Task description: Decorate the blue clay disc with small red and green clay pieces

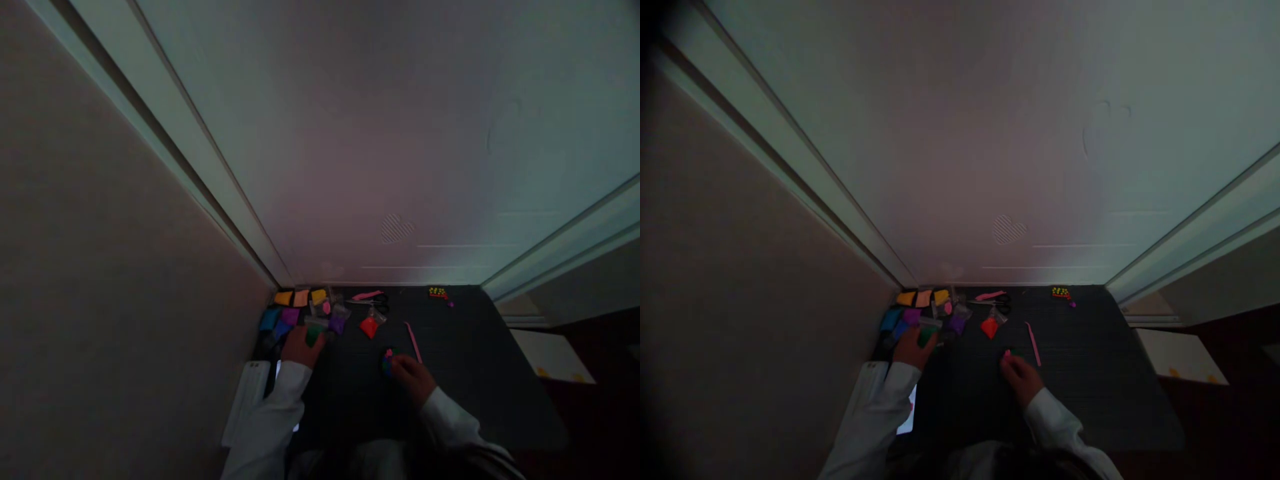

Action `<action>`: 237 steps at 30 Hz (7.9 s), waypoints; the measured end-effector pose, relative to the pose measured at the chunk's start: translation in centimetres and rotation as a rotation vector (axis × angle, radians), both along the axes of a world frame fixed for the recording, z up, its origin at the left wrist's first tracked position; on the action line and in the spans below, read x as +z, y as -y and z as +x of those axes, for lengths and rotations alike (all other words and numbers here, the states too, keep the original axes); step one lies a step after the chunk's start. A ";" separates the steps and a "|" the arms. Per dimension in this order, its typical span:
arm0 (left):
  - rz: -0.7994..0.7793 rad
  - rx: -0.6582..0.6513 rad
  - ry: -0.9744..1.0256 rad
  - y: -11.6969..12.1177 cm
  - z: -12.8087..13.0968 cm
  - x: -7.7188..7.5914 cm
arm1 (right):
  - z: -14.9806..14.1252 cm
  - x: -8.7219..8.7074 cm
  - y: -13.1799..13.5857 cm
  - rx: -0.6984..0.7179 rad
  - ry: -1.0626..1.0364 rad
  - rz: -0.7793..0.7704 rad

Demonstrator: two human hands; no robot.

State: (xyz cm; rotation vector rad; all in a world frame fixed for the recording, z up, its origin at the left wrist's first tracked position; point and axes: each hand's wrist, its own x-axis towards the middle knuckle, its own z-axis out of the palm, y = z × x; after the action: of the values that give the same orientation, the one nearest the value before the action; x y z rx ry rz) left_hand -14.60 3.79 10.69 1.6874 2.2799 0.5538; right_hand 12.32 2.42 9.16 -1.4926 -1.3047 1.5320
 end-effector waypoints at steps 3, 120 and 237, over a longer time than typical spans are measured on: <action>0.121 -0.186 0.000 2.3 2.2 2.6 | -1.9 3.8 -1.1 0.087 -0.047 0.057; -0.178 -0.439 0.724 7.4 7.6 11.9 | -0.9 11.8 5.5 0.441 0.151 0.605; 0.104 -0.297 0.665 9.8 9.9 13.8 | -1.3 12.4 7.2 0.185 0.049 0.707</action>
State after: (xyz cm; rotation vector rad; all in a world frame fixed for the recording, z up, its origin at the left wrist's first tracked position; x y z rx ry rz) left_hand -4.66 -5.99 24.50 1.5364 1.5292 0.9941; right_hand 11.06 -4.81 21.53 -0.9742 -1.8052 0.9662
